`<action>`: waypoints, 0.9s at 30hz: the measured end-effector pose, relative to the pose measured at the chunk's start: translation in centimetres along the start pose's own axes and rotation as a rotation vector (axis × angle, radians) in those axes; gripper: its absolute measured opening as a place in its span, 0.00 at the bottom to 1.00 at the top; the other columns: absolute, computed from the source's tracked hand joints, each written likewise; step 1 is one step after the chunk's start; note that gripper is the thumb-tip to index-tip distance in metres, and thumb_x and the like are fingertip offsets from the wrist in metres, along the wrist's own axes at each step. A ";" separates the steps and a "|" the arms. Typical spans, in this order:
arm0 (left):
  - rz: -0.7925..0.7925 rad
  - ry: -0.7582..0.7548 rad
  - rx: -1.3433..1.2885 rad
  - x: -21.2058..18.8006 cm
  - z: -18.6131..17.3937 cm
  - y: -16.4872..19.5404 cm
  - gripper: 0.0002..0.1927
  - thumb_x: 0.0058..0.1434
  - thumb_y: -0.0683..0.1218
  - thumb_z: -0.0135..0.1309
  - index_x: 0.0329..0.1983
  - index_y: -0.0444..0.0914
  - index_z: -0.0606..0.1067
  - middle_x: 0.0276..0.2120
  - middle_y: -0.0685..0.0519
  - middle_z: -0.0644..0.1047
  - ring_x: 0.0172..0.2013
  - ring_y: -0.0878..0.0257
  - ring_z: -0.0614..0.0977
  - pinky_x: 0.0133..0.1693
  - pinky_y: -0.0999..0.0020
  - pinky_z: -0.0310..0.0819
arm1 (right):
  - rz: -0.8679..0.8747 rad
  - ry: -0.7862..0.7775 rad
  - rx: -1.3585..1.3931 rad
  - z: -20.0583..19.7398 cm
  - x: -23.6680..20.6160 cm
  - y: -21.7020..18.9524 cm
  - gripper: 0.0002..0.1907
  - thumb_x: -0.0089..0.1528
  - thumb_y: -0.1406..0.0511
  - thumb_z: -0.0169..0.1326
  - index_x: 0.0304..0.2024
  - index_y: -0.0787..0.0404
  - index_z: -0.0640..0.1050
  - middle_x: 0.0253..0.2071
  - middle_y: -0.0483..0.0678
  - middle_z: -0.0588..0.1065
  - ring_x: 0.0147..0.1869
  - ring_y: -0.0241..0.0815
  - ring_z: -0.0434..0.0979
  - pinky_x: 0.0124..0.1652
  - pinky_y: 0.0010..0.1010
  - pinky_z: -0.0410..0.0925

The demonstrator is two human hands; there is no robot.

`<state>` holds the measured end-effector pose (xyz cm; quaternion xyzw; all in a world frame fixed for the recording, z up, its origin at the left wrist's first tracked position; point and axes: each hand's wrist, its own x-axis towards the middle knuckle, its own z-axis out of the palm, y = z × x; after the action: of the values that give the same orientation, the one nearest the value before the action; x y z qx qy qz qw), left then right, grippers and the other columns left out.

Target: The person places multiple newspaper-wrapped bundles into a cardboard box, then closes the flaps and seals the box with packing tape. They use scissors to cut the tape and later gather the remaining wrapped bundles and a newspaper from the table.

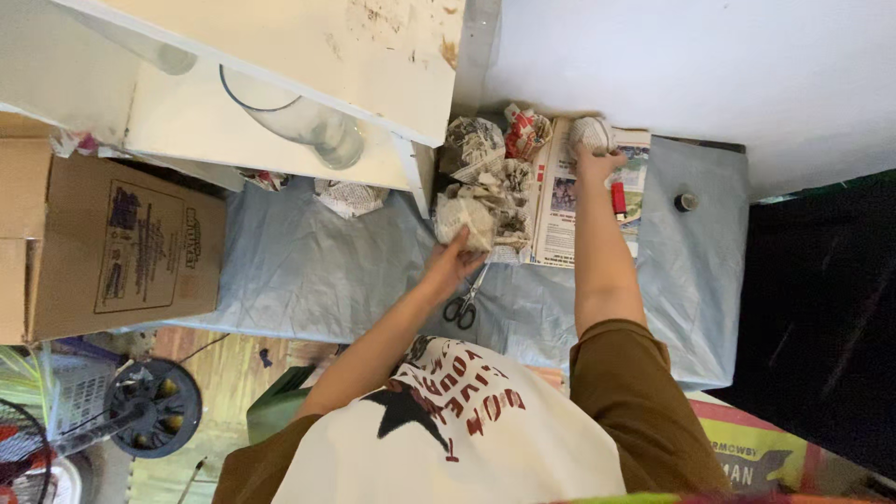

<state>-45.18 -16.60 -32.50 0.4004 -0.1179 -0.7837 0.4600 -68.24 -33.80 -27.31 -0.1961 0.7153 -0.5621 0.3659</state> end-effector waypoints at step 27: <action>-0.010 0.171 0.153 -0.9 3.7 4.6 0.48 0.50 0.71 0.58 0.69 0.47 0.59 0.61 0.50 0.66 0.60 0.51 0.71 0.58 0.48 0.70 | -0.401 -0.805 -0.175 -3.3 -10.0 2.4 0.45 0.58 0.61 0.66 0.72 0.59 0.57 0.66 0.58 0.66 0.65 0.50 0.72 0.57 0.37 0.70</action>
<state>-44.79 -19.09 -27.10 0.5001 -0.1358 -0.7378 0.4325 -63.83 -23.95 -26.23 -0.5634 0.5091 -0.4385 0.4808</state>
